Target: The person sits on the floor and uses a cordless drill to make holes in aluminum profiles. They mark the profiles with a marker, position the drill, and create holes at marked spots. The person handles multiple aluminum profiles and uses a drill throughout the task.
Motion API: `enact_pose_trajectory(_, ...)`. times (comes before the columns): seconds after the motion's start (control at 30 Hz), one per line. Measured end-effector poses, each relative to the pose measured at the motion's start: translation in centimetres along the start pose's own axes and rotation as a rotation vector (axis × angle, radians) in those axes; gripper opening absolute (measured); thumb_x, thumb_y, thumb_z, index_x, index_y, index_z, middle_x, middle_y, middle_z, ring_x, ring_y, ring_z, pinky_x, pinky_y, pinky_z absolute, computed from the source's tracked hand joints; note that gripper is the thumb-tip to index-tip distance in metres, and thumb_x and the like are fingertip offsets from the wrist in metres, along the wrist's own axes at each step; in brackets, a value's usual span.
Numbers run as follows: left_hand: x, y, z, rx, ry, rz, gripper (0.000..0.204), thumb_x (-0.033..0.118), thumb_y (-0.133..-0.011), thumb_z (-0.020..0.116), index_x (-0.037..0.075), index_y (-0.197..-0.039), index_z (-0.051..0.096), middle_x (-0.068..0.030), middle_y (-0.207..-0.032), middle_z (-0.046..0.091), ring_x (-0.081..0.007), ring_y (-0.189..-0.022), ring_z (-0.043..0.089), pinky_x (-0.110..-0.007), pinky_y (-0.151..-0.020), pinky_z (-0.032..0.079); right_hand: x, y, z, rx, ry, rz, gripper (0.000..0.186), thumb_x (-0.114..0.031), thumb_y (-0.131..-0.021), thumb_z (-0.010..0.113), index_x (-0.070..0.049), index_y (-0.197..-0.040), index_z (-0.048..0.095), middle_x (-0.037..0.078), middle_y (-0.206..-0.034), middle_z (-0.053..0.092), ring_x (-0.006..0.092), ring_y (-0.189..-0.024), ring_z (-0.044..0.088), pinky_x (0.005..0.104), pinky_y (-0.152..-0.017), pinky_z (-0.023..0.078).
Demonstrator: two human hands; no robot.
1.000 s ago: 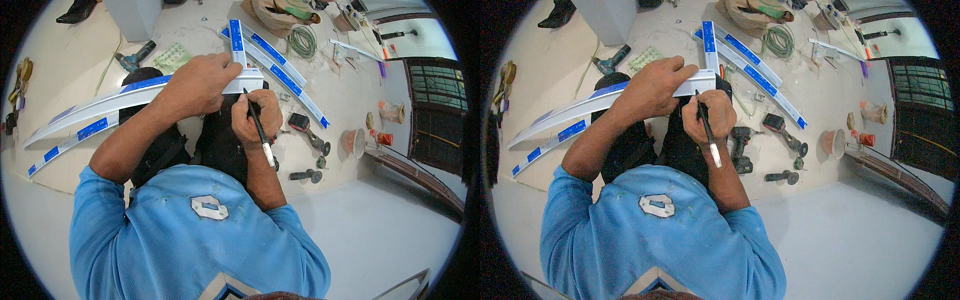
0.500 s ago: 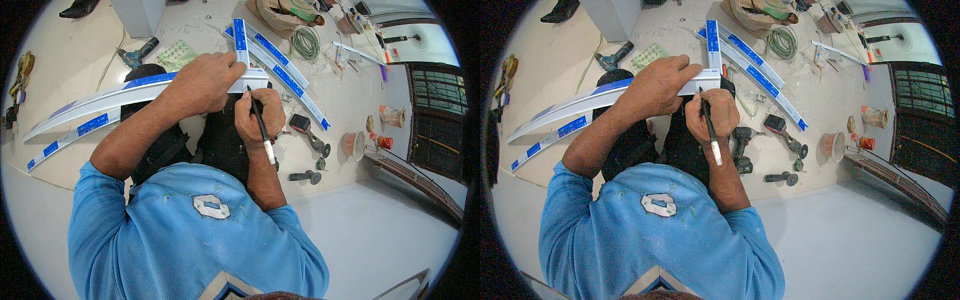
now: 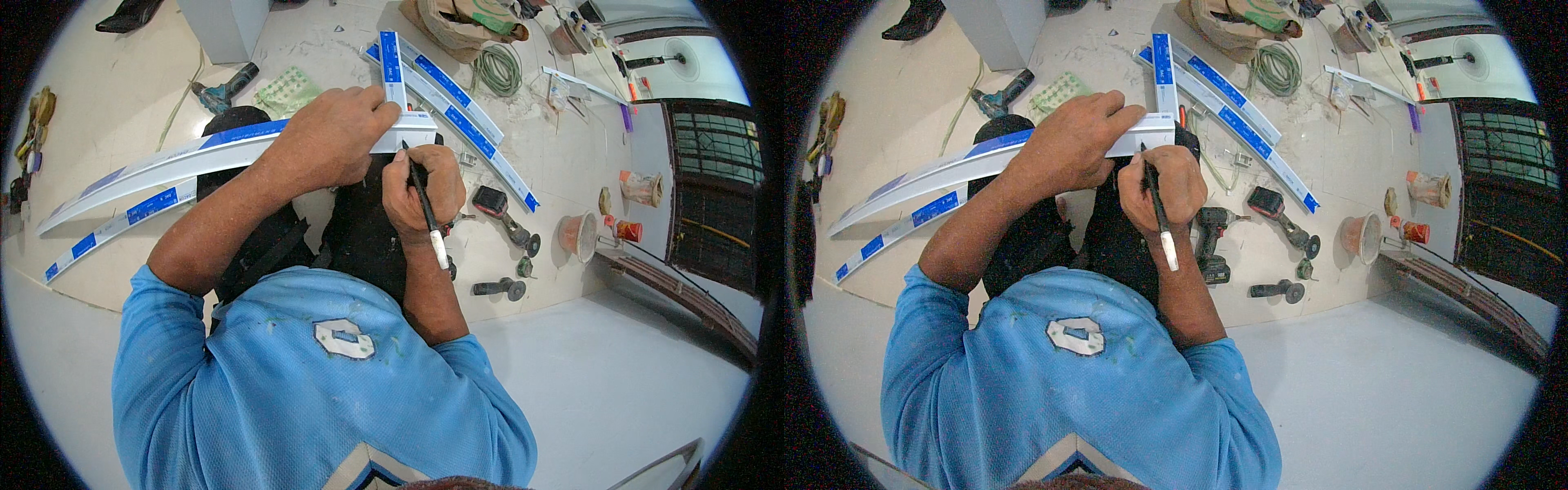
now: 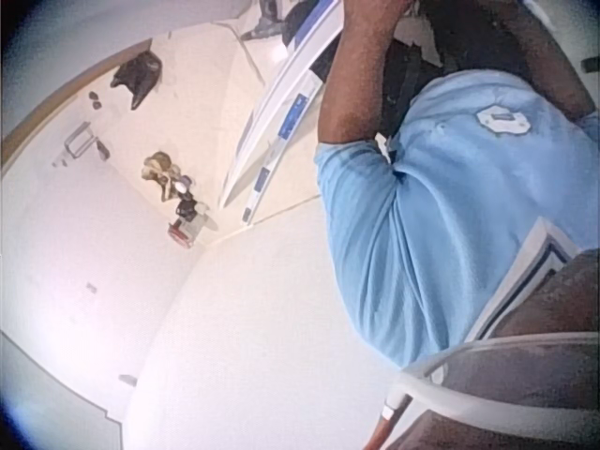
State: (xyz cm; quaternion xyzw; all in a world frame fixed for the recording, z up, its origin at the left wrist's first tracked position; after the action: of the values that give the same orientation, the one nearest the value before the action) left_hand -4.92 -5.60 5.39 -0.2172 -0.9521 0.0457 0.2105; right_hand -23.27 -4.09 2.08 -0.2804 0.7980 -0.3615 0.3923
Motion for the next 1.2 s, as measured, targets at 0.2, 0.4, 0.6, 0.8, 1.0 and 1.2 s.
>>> enact_pose_trajectory(0.2,0.0,-0.2,-0.9,-0.039,0.016,0.006,0.075,0.005,-0.07,0.085,0.008,-0.141,0.063,-0.019,-0.119,0.066,-0.0431,-0.11,0.069,-0.051,-0.096,0.059,-0.1,0.5,-2.5,0.088,-0.017,0.237,0.015,-0.002,-0.09,0.077,-0.001,-0.1,0.066,0.014,-0.093,0.071,0.028,-0.083,0.069,0.0397,-0.079,0.057)
enact_pose_trajectory(0.4,-0.3,-0.8,-1.6,-0.109,0.062,-0.022,0.068,0.006,-0.075,0.08,0.009,-0.141,0.065,-0.0191,-0.119,0.067,-0.045,-0.11,0.07,-0.052,-0.097,0.059,9.3,3.2,-7.5,-0.168,0.173,0.82,0.029,-0.025,-0.096,0.078,0.002,-0.102,0.07,0.024,-0.104,0.076,0.0375,-0.098,0.074,0.0448,-0.086,0.058)
enact_pose_trajectory(0.6,0.3,-2.0,-2.4,-0.19,0.09,-0.062,0.062,0.006,-0.077,0.076,0.008,-0.139,0.068,-0.0196,-0.117,0.068,-0.0454,-0.11,0.07,-0.053,-0.098,0.058,19.3,18.5,-9.7,-0.918,0.546,1.093,0.049,-0.044,-0.094,0.078,0.001,-0.112,0.077,0.029,-0.113,0.078,0.0486,-0.108,0.075,0.0572,-0.096,0.058)
enact_pose_trajectory(0.8,-0.4,-1.9,-1.9,-0.178,0.129,-0.092,0.071,0.0,-0.074,0.074,0.007,-0.144,0.066,-0.0261,-0.131,0.072,-0.0478,-0.121,0.069,-0.05,-0.109,0.055,24.2,29.3,-17.6,-0.642,0.801,1.547,0.032,-0.03,-0.096,0.071,-0.003,-0.11,0.081,0.027,-0.118,0.079,0.0462,-0.113,0.076,0.0562,-0.095,0.06)
enact_pose_trajectory(1.0,1.5,-2.6,-2.3,-0.33,0.135,-0.231,0.093,-0.007,-0.072,0.066,0.023,-0.16,0.057,-0.0238,-0.134,0.075,-0.0423,-0.126,0.072,-0.053,-0.111,0.055,26.9,37.3,-20.8,-0.69,0.813,1.862,0.033,-0.023,-0.1,0.062,-0.01,-0.123,0.082,0.019,-0.129,0.079,0.0363,-0.123,0.076,0.0511,-0.101,0.062)
enact_pose_trajectory(1.2,0.2,-2.9,-2.3,-0.369,0.266,-0.241,0.093,-0.009,-0.069,0.062,0.017,-0.159,0.058,-0.0231,-0.135,0.075,-0.0381,-0.128,0.073,-0.047,-0.114,0.052,28.9,38.3,-19.9,-0.731,0.891,1.746,0.036,-0.032,-0.099,0.068,-0.008,-0.123,0.08,0.017,-0.129,0.079,0.0347,-0.119,0.077,0.0513,-0.099,0.062)
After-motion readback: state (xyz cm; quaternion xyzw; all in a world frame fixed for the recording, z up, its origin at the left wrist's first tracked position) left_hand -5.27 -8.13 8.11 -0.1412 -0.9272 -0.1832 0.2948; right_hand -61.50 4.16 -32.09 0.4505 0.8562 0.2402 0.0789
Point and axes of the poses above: each hand's wrist, its own y-axis away from the middle knuckle, its own z-axis out of the palm, x = y × z, the point moved 1 cm from there along -y, towards the middle knuckle
